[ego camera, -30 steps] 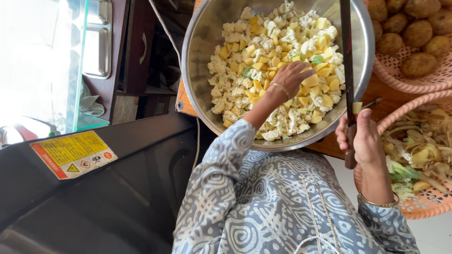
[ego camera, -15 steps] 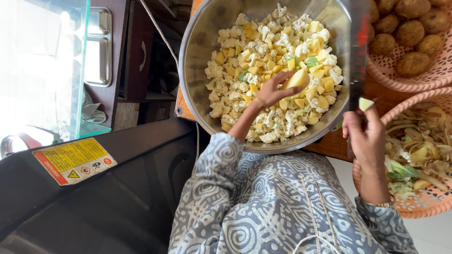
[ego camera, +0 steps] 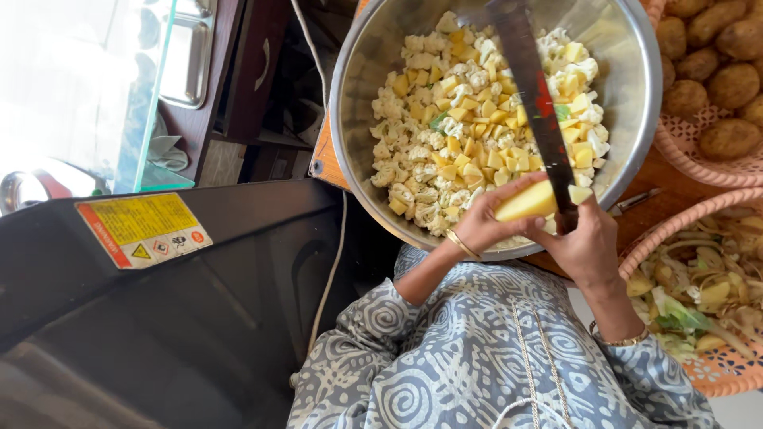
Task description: The person peels potatoes using a knife and cuts them into smaller pieces, placing the chopped potato pieces into a metal bowl containing cauliflower.
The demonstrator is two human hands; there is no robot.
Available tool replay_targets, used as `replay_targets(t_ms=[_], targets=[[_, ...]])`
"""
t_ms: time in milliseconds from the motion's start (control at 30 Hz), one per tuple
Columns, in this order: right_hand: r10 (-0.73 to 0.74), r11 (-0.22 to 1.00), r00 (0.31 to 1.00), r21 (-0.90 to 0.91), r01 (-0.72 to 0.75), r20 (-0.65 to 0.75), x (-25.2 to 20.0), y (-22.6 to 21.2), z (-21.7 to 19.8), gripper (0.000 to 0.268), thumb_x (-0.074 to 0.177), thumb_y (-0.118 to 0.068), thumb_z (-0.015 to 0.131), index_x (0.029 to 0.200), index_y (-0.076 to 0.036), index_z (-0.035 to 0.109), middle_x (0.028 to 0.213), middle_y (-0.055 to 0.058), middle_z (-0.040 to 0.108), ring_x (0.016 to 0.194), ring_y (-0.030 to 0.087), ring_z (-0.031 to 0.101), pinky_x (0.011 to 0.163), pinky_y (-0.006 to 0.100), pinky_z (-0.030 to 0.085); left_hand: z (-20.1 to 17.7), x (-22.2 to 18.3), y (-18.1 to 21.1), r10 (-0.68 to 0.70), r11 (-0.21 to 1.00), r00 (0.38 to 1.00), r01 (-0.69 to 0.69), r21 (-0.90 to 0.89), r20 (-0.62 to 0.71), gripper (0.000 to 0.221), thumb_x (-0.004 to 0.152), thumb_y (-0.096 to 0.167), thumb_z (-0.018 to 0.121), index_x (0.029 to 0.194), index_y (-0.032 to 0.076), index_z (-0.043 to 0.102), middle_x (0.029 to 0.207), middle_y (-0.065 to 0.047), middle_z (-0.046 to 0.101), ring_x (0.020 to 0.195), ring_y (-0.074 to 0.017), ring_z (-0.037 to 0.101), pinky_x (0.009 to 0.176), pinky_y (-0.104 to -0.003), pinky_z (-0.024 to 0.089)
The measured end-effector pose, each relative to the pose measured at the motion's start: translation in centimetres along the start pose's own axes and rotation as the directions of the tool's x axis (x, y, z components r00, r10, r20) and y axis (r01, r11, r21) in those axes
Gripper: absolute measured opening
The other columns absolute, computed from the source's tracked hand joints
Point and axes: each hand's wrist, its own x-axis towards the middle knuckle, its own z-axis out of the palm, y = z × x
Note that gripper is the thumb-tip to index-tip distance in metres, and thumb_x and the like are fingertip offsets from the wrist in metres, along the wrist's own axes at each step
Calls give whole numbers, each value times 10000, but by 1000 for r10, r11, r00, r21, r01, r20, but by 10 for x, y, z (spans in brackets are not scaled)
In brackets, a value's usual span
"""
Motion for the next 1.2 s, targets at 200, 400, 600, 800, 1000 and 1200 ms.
replay_targets(t_ms=[200,400,600,800,1000,1200], targets=[[-188,980,978,53,193,-96,-7,-2,-4,779,831,-372,871,1370,20,468,1081,172,703,913,321,754,783,377,607,28,-8,10,95,991,993,-101,-82,-71,703,926,147,813,1552,61,505,1381,-63,630,1270,-154,634,1140,-312,526],[2,997,998,79,-8,69,-9,-6,-3,616,851,-333,803,1265,29,526,832,179,699,725,321,747,664,395,598,44,-5,-5,61,971,978,-105,-216,-200,686,912,159,830,1515,43,525,1337,-53,646,1192,-135,643,1058,-289,546],[11,979,987,198,-44,162,-18,6,20,302,969,-225,640,1156,8,596,766,205,669,672,377,716,577,422,514,68,0,-10,80,968,880,-180,-173,-468,704,940,169,810,1549,-22,513,1339,-92,668,1194,-157,646,1040,-283,542],[118,884,958,413,-222,263,-19,19,35,476,998,-467,607,986,6,650,597,67,580,524,177,546,482,358,407,38,11,-33,-1,914,828,-227,-337,-560,699,1008,482,511,1589,132,339,1501,-49,533,1362,-117,528,1118,-229,447],[100,890,971,417,-185,218,-16,24,49,560,999,-519,638,858,23,647,606,-5,544,562,86,470,499,293,375,27,10,-68,-172,982,890,120,-148,-421,760,1167,567,304,1439,-111,515,1330,-257,635,1161,-264,618,1009,-343,507],[301,804,921,453,-385,248,-22,18,59,617,1028,-541,590,778,20,654,564,16,520,511,108,445,470,306,332,33,9,-53,-2,998,849,-29,-51,-528,603,1128,476,351,1579,78,382,1444,-147,537,1284,-209,546,1072,-332,470]])
